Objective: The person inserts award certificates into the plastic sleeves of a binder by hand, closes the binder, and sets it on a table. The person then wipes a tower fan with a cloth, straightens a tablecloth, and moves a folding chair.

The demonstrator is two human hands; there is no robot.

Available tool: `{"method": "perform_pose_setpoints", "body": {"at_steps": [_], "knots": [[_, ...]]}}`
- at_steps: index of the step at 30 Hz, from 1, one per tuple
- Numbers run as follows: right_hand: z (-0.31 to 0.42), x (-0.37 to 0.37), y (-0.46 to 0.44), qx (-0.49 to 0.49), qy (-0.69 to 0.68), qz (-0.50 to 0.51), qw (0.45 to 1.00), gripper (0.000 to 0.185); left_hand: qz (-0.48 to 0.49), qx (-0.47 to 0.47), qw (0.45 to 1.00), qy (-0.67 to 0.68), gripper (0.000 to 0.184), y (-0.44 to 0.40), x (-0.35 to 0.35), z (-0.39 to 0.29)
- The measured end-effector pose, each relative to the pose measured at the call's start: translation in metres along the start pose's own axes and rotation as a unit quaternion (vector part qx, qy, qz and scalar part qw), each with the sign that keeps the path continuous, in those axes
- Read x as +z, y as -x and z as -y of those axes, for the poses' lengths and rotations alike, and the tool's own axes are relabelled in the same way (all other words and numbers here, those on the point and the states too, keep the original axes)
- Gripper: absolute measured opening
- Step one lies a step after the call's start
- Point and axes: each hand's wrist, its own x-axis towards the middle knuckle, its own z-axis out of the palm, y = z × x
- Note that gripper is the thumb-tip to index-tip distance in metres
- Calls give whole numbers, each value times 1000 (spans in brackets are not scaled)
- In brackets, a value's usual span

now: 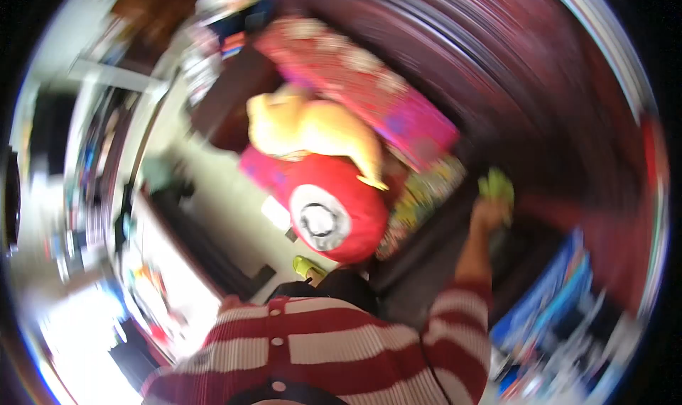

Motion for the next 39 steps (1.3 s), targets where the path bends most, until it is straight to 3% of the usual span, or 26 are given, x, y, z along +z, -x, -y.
{"method": "perform_pose_setpoints", "body": {"at_steps": [1,2,3,4,5,6,7,9,12,17,23,26,27,28,29,34,39], "knots": [[-20,24,28,-44,-92,45,994,38,-38,-13,993,-109,30,15,11,-14],[-39,48,53,-79,-186,98,974,42,-57,-38,953,-296,33,21,12,-20],[21,-45,46,-137,-67,95,984,38,-92,-82,976,-177,38,42,30,-63],[-27,2,101,-64,6,182,981,45,-119,-89,977,-155,37,52,27,-60],[-32,-15,136,-146,68,164,973,46,-125,-107,980,-113,36,60,17,-46],[3,-66,140,-118,60,292,947,51,-125,-124,982,-71,34,64,9,-32],[2,-65,178,-104,167,361,912,52,-149,-156,973,-88,33,77,11,-43],[19,-61,223,-89,175,510,837,50,-175,-200,958,-105,33,97,4,-43],[98,-61,240,-82,90,609,784,49,-152,-221,961,-75,34,117,-16,24],[289,-38,203,-100,-23,606,789,47,-125,-237,963,-1,36,87,-72,86],[531,-87,130,-127,-134,559,808,44,-130,-175,976,3,40,-7,-229,57],[629,-117,111,-143,-163,557,802,43,-176,-131,975,-18,41,-74,-343,-16],[659,-122,106,-145,-165,557,801,42,-257,-81,960,-81,41,-109,-378,-23],[688,-127,103,-151,-164,562,797,42,-297,-48,954,-17,45,-134,-413,-46],[713,-130,101,-155,-159,569,792,42,-367,-8,924,-107,39,-135,-443,-111],[843,-115,91,-194,-99,627,748,40,-336,95,937,11,44,-234,-565,-251],[1011,-93,39,-262,-18,680,685,38,-364,116,923,-50,45,-322,-645,-330]]}}
